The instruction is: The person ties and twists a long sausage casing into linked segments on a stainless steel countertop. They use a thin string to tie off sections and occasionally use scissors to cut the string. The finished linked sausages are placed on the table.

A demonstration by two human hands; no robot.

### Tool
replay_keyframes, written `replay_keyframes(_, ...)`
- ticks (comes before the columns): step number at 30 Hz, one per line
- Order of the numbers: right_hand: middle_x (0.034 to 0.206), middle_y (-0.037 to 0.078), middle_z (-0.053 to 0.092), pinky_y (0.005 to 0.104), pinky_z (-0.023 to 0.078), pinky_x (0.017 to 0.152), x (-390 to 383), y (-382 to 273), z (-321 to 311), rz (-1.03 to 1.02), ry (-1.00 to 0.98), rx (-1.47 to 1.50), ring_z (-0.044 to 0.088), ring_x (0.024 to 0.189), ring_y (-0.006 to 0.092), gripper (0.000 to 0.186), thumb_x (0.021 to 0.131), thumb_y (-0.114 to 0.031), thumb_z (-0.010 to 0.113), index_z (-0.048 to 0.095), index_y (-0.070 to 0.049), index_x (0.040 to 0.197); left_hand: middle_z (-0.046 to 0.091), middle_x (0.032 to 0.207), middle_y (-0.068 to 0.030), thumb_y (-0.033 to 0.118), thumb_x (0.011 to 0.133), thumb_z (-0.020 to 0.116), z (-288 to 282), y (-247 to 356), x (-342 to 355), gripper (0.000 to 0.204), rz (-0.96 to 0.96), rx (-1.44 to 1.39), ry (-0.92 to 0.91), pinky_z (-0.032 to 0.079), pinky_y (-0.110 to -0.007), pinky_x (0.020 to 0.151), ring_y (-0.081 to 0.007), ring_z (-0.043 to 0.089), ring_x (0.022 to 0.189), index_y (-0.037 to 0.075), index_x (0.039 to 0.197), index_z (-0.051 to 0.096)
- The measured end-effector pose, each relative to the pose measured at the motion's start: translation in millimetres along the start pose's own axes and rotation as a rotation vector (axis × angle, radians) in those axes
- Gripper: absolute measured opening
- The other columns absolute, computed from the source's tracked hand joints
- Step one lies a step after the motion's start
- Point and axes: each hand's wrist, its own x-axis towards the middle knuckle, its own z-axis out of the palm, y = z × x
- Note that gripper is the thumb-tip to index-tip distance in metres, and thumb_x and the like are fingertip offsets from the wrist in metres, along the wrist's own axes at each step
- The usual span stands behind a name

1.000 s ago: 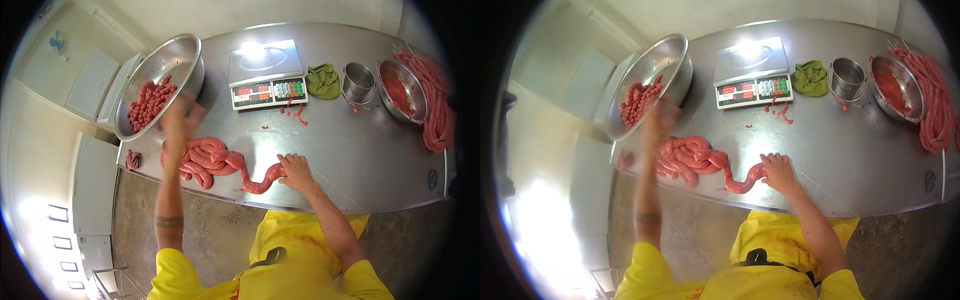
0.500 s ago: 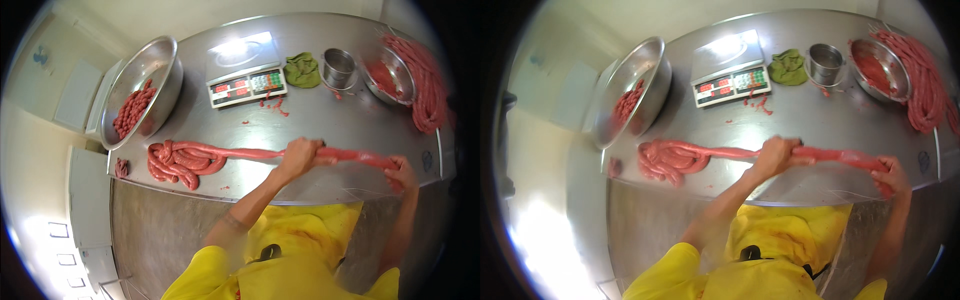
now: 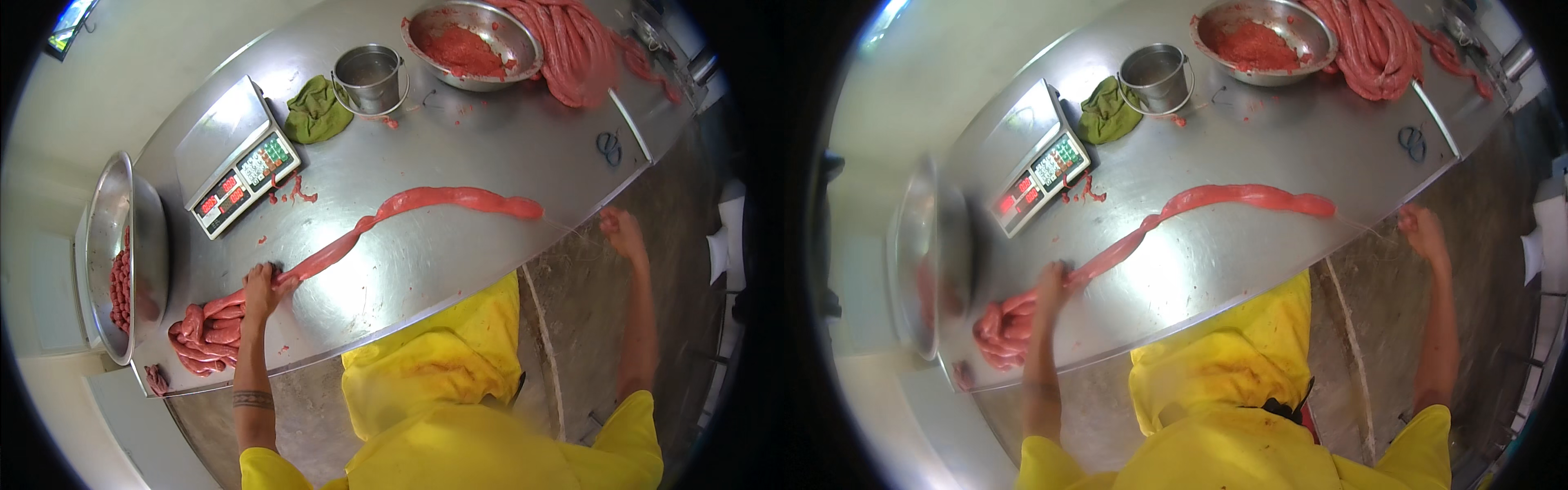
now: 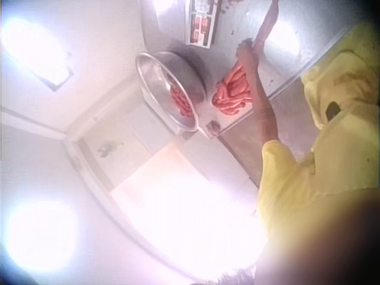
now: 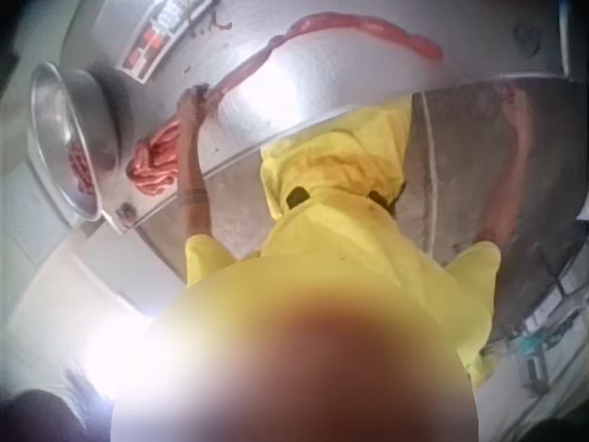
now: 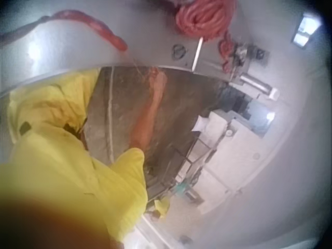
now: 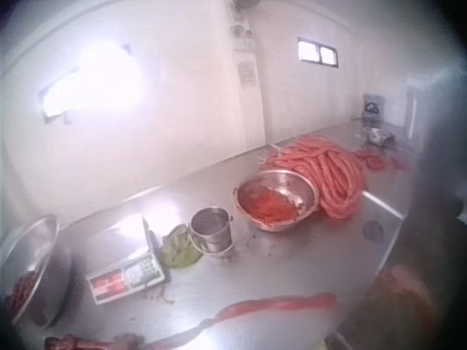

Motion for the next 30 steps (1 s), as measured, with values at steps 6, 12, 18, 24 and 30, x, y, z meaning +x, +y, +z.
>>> replay_keyframes(6, 0.143, 0.024, 0.054, 0.0514, 0.045, 0.107, 41.2, -137.5, 111.8, -0.492, 0.420, -0.371, 0.054, 0.128, 0.0437, 0.056, 0.089, -0.033, 0.075, 0.056, -0.008, 0.135, 0.063, 0.073, -0.0198, 0.027, 0.084, 0.080, -73.3, 34.4, -35.9, 0.030, -0.066, -0.124, -0.105, 0.051, -0.048, 0.066, -0.0421, 0.064, 0.072, 0.006, 0.085, 0.059)
replay_keyframes(12, 0.127, 0.020, 0.058, 0.0477, 0.048, 0.094, 91.8, -214.7, 86.0, -0.302, 0.024, 0.124, 0.057, 0.114, 0.0416, 0.025, 0.096, -0.013, 0.064, 0.059, -0.005, 0.119, 0.061, 0.068, -0.0199, 0.005, 0.083, 0.072, -183.1, 40.9, -78.5, 0.017, -0.232, -0.189, 0.144, 0.050, -0.044, 0.059, -0.0410, 0.063, 0.063, 0.005, 0.082, 0.055)
replay_keyframes(18, 0.123, 0.018, 0.060, 0.0460, 0.049, 0.093, 131.3, -246.4, 73.5, -0.601, -0.001, 0.157, 0.059, 0.114, 0.0397, 0.024, 0.094, -0.007, 0.063, 0.061, -0.008, 0.117, 0.060, 0.067, -0.0179, 0.012, 0.085, 0.077, -157.4, 53.1, -144.0, 0.020, -0.441, -0.058, 0.108, 0.051, -0.046, 0.058, -0.0426, 0.064, 0.062, 0.005, 0.084, 0.058)
replay_keyframes(24, 0.118, 0.020, 0.062, 0.0463, 0.052, 0.085, 196.2, -320.1, 36.9, -0.799, 0.137, 0.097, 0.065, 0.105, 0.0306, 0.029, 0.091, -0.006, 0.063, 0.066, -0.006, 0.120, 0.050, 0.151, -0.0261, 0.029, 0.079, 0.086, -74.6, 99.7, -142.7, 0.072, -0.371, -0.212, -0.174, 0.046, -0.050, 0.110, -0.0432, 0.050, 0.138, -0.006, 0.134, 0.056)
replay_keyframes(30, 0.118, 0.020, 0.072, 0.0473, 0.055, 0.092, 341.7, -474.6, 61.5, -0.446, 0.000, -0.175, 0.068, 0.111, 0.0400, 0.028, 0.088, -0.004, 0.060, 0.073, -0.005, 0.113, 0.027, 0.163, -0.0305, 0.046, 0.093, 0.066, 9.9, 121.3, -67.4, 0.078, -0.219, -0.158, -0.052, 0.015, -0.060, 0.125, -0.0483, 0.021, 0.153, -0.007, 0.146, 0.044)
